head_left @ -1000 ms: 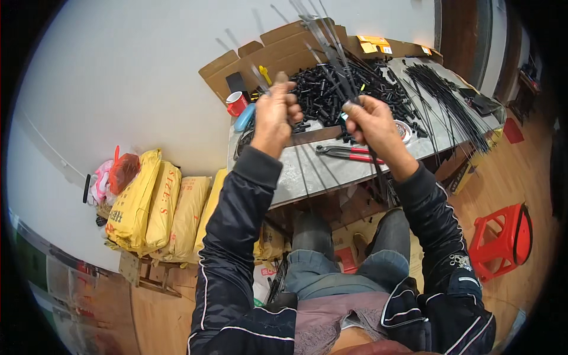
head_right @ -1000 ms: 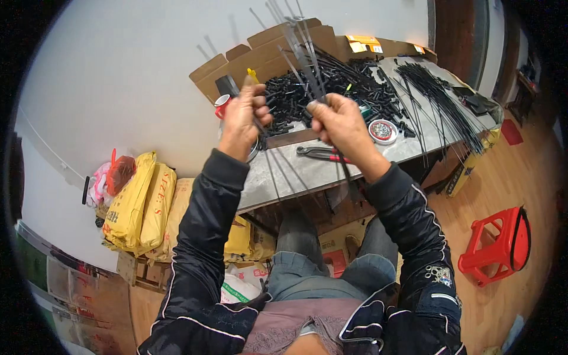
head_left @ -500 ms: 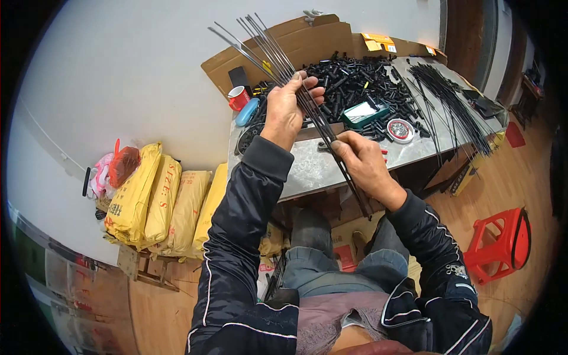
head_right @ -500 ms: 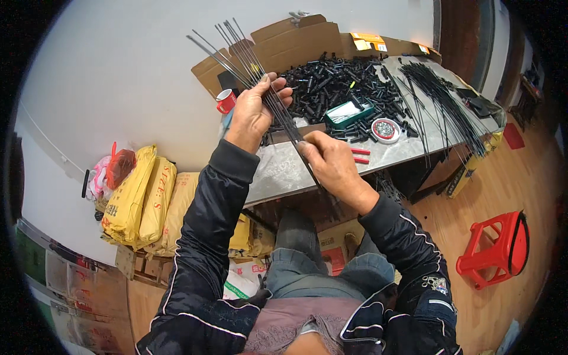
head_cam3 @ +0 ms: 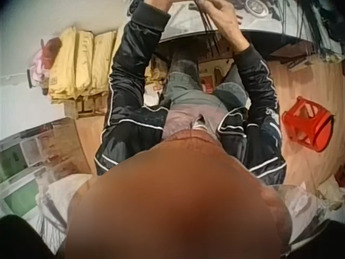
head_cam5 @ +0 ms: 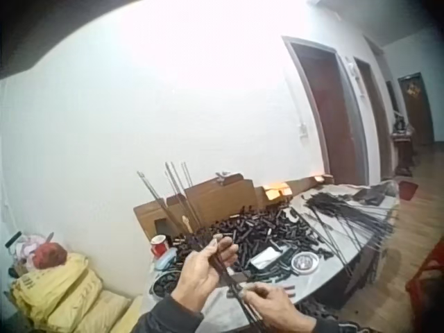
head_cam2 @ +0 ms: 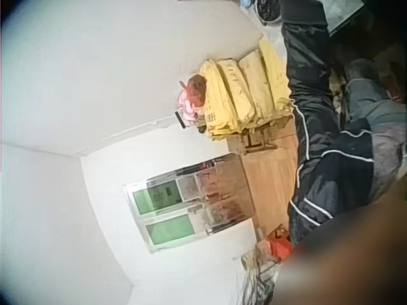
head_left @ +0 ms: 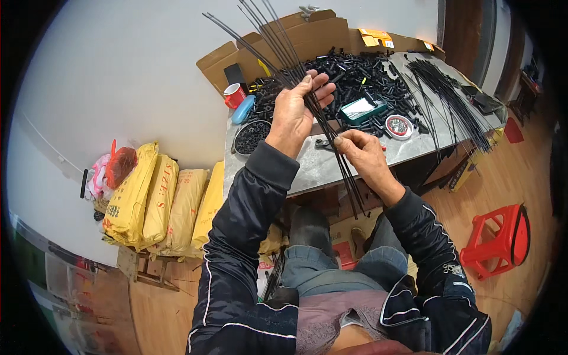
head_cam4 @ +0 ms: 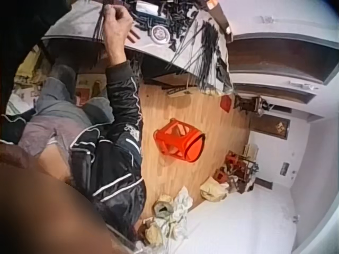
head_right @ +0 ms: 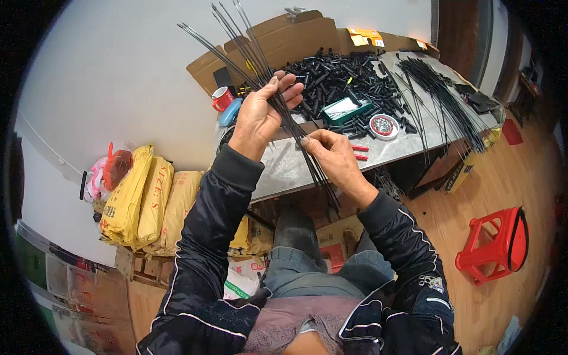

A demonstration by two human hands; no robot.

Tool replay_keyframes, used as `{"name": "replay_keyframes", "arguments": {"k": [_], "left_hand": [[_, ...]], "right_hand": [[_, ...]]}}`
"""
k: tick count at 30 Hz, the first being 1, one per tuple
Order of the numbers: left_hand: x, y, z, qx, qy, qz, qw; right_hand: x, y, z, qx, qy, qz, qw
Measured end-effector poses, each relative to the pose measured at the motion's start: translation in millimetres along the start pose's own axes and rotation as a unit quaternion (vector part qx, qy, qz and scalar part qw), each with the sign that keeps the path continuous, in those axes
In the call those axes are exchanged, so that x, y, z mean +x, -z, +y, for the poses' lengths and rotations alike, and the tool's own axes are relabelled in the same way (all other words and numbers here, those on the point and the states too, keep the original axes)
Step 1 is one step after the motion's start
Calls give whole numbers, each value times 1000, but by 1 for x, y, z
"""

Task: Bundling, aligning, and trimming groups of black wires at a factory workbench.

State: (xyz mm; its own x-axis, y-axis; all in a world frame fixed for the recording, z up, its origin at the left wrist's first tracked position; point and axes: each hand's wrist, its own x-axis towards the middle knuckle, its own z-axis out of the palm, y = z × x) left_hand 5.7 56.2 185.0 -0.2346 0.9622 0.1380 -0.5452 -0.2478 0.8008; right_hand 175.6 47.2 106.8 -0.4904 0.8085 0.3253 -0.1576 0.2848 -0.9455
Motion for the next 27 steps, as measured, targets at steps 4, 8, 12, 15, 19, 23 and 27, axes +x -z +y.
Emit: {"name": "replay_keyframes", "arguments": {"k": [4, 8, 12, 15, 19, 23, 27], "left_hand": [[-6, -7, -3, 6, 3, -3, 1000], [-10, -12, -6, 17, 3, -16, 1000], [-8, -9, -4, 0, 15, -7, 1000], [-6, -3, -3, -7, 35, -15, 999], [-6, 3, -5, 33, 9, 19, 999], [-7, 14, 1, 25, 21, -12, 999], [-9, 26, 9, 34, 36, -3, 999]], "right_hand": [[4, 0, 7, 1, 7, 21, 1000], [7, 3, 11, -19, 1, 22, 1000], [2, 5, 8, 11, 35, 41, 998], [-2, 15, 2, 55, 6, 97, 994], [5, 59, -6, 109, 66, 149, 981], [25, 133, -5, 54, 100, 255, 960], [69, 208, 11, -310, 142, 349, 873]]}}
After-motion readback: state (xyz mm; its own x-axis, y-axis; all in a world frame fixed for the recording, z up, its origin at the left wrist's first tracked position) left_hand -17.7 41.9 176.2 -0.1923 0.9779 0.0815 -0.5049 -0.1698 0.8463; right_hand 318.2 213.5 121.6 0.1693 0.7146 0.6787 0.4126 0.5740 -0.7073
